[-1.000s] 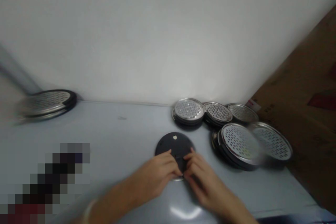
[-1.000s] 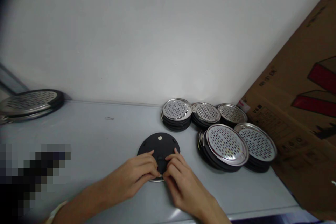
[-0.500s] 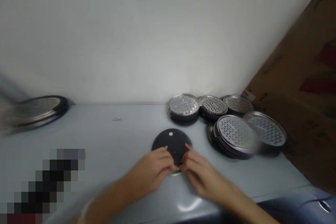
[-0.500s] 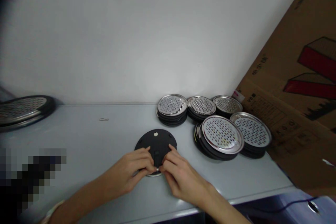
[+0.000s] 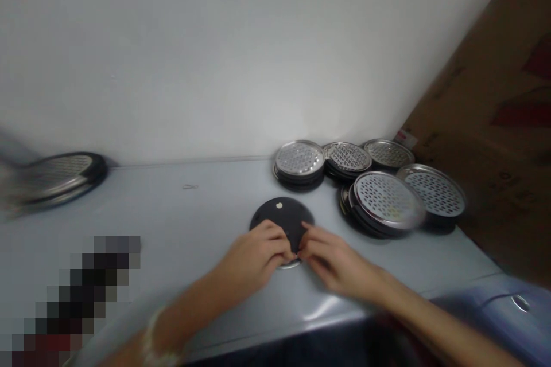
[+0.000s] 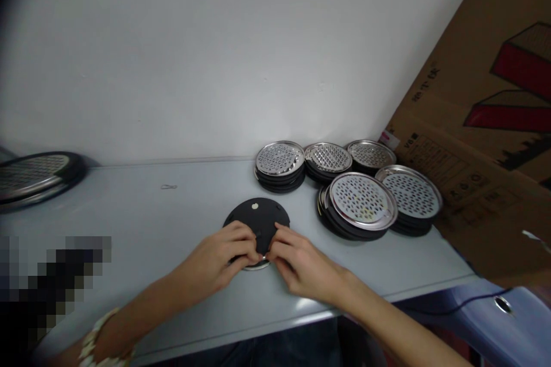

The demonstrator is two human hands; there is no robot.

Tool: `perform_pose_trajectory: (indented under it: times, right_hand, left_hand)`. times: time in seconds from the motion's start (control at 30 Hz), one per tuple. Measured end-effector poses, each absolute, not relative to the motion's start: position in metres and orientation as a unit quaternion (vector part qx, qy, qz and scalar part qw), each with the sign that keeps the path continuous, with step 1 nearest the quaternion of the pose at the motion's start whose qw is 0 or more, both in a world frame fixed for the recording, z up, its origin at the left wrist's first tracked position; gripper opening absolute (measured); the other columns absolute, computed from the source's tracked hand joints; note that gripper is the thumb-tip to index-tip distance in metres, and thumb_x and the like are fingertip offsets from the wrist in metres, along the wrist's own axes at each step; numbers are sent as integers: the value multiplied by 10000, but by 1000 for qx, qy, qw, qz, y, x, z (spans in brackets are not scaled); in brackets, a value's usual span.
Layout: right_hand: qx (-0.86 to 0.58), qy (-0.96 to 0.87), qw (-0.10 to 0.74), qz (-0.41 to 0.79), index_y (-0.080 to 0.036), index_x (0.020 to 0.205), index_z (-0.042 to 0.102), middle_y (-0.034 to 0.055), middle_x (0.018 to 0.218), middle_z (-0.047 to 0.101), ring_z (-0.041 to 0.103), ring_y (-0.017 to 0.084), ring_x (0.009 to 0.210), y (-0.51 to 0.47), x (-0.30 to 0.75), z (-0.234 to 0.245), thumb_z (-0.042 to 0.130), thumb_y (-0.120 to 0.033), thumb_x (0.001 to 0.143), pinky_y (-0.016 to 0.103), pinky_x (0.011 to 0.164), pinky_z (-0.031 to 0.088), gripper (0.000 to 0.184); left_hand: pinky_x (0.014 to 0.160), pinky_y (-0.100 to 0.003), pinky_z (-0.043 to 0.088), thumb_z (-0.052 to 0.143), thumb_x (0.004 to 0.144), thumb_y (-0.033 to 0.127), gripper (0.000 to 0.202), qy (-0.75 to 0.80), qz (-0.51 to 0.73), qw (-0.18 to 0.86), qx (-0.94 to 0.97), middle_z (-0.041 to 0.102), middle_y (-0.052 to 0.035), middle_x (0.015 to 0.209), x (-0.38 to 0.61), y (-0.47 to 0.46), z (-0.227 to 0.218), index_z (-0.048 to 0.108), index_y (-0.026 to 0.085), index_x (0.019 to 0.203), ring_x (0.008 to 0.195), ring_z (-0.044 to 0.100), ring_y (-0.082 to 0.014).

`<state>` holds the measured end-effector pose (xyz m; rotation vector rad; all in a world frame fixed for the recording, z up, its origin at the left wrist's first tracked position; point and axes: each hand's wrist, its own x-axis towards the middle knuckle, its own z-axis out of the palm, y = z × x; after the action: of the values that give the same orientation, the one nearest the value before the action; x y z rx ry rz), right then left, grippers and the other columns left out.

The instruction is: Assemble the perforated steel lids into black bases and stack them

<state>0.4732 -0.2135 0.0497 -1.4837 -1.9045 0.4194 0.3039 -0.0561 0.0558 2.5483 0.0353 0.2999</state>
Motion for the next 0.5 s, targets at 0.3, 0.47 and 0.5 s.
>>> perform_pose_trajectory:
  times: [0.3, 0.47, 0.5]
  right_hand:
    - [-613, -681, 378, 132, -202, 953, 614, 54, 968, 642, 625, 173, 941, -222, 461, 54, 462, -96, 979, 317, 892, 550, 188]
    - [-559, -747, 358, -46, -183, 1119, 632, 101, 1019, 708, 656, 221, 993, -223, 427, 57, 432, -125, 1005, 333, 870, 566, 238]
    - [-548, -754, 355, -75, -187, 1109, 643, 93, 1000, 725, 672, 215, 987, -223, 421, 58, 444, -143, 1014, 314, 872, 571, 225]
  left_hand:
    - [938, -418, 542, 840, 773, 339, 399, 94, 101, 252, 958, 678, -58, 1137, 295, -74, 55, 707, 252, 1138, 1099, 607, -267]
    - [1060, -496, 505, 731, 861, 222, 458, 74, 172, 65, 980, 648, -115, 1302, 282, -83, 41, 608, 221, 1303, 1224, 592, -314]
    - [1046, -474, 519, 649, 907, 173, 429, 66, 193, 41, 978, 657, -117, 1306, 278, -82, 41, 592, 217, 1329, 1204, 614, -301]
